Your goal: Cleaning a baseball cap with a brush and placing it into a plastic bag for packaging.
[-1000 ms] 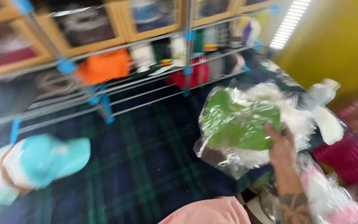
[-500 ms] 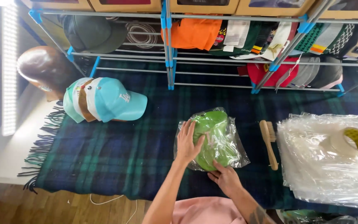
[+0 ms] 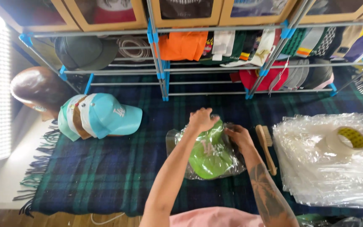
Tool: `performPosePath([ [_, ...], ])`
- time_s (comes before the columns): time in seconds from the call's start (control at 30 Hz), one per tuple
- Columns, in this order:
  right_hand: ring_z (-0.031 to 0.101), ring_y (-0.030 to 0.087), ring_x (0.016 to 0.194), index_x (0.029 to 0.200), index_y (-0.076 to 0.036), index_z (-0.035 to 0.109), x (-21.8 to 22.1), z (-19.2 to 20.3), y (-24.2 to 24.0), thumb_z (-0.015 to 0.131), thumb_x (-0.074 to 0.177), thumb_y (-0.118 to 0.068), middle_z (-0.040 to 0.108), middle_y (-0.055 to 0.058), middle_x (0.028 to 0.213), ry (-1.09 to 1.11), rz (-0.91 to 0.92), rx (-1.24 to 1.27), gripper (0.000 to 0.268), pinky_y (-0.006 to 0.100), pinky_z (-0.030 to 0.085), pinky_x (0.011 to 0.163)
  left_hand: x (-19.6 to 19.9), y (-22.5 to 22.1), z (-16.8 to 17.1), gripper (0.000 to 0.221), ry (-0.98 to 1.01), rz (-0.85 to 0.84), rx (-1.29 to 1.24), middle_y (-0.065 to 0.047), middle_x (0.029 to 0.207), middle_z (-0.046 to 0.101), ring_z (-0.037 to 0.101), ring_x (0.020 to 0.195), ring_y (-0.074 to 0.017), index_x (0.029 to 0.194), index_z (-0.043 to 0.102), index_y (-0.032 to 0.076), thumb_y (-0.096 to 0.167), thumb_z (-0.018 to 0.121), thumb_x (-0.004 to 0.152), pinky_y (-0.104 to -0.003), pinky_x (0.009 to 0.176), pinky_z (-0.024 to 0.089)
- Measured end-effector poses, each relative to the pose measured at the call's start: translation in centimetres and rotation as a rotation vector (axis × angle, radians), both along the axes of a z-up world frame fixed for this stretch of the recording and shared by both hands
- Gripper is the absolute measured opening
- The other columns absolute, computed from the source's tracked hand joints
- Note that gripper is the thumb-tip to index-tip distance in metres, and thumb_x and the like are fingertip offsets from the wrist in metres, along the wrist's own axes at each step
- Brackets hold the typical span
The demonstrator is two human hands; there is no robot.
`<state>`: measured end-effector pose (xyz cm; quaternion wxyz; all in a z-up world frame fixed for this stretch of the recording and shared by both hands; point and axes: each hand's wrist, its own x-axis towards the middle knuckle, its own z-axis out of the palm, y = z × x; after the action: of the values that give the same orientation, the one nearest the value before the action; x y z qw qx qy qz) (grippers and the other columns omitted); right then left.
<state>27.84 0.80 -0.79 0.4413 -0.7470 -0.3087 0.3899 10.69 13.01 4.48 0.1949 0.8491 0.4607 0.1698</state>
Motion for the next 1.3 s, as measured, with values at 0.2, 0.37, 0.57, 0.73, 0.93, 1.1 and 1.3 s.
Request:
performPosePath([
  [0.2, 0.073, 0.027, 0.081, 0.1, -0.022, 0.082, -1.3, 1.3, -2.8, 0.082, 0.089, -0.031, 0.076, 0.009, 0.083, -0.271, 0.083, 0.234, 0.014, 0.038, 0.055, 0.072, 3.4, 2.5, -1.5, 0.069, 0.181, 0.091, -0.441, -0.026, 0.112, 0.073, 0.07, 0.108, -0.0499, 0.12, 0.074, 0.006, 0.056, 0.082, 0.073, -0.061, 0.087, 0.058],
  [0.37, 0.076, 0.028, 0.084, 0.089, -0.012, 0.082, -5.2, 6.1, -9.7, 0.074, 0.091, -0.014, 0.076, 0.009, 0.089, -0.299, 0.325, 0.574, 0.008, 0.04, 0.058, 0.083, 4.2, 5.0, -4.4, 0.047, 0.152, 0.203, -0.37, -0.022, 0.11, 0.074, 0.071, 0.106, -0.0462, 0.118, 0.073, 0.005, 0.031, 0.074, 0.078, -0.06, 0.089, 0.059],
  [0.57, 0.068, 0.018, 0.083, 0.077, -0.009, 0.074, -9.9, 11.5, -20.6, 0.068, 0.099, -0.022, 0.068, 0.004, 0.09, -0.178, 1.038, 0.356, 0.027, 0.035, 0.052, 0.077, 2.0, 3.8, 2.9, 0.023, 0.252, 0.031, -0.342, -0.009, 0.095, 0.07, 0.07, 0.087, -0.0277, 0.101, 0.067, 0.007, 0.031, 0.066, 0.102, -0.042, 0.076, 0.058],
  [0.73, 0.07, 0.018, 0.089, 0.096, -0.012, 0.079, -8.1, 4.6, -22.6, 0.072, 0.097, -0.02, 0.074, 0.004, 0.094, -0.476, 1.04, 0.526, 0.011, 0.037, 0.051, 0.082, 1.4, 3.6, 3.8, 0.028, 0.11, 0.052, -0.27, -0.01, 0.102, 0.068, 0.07, 0.077, -0.0218, 0.108, 0.068, 0.009, 0.036, 0.068, 0.099, -0.045, 0.089, 0.052],
  [0.93, 0.068, 0.011, 0.123, 0.123, -0.022, 0.074, -1.8, 7.6, -22.1, 0.082, 0.081, -0.05, 0.068, -0.007, 0.133, -0.221, 0.817, -0.214, 0.051, 0.03, 0.049, 0.107, -4.3, -6.3, 5.6, 0.019, -0.198, -0.125, 0.105, -0.006, 0.09, 0.063, 0.059, 0.076, -0.0181, 0.099, 0.066, 0.009, 0.028, 0.068, 0.099, -0.034, 0.068, 0.046],
  [1.1, 0.071, 0.018, 0.123, 0.144, -0.022, 0.059, -2.9, 5.9, -18.2, 0.079, 0.078, -0.048, 0.073, 0.003, 0.133, -0.217, 0.373, -0.29, 0.074, 0.035, 0.055, 0.103, -11.6, -19.6, 8.0, 0.094, 0.046, -0.372, -0.344, -0.022, 0.136, 0.056, 0.059, 0.122, -0.0375, 0.141, 0.057, 0.005, 0.074, 0.056, 0.076, -0.053, 0.102, 0.051],
  [1.3, 0.072, 0.018, 0.071, 0.111, -0.005, 0.079, -0.6, 0.9, -13.4, 0.077, 0.086, -0.006, 0.079, 0.012, 0.08, 0.004, 0.323, -0.059, 0.024, 0.032, 0.056, 0.062, -17.0, -27.2, -2.7, 0.073, 0.206, -0.385, 0.056, -0.017, 0.14, 0.047, 0.048, 0.129, -0.036, 0.135, 0.058, 0.014, 0.032, 0.086, 0.069, -0.055, 0.101, 0.037],
])
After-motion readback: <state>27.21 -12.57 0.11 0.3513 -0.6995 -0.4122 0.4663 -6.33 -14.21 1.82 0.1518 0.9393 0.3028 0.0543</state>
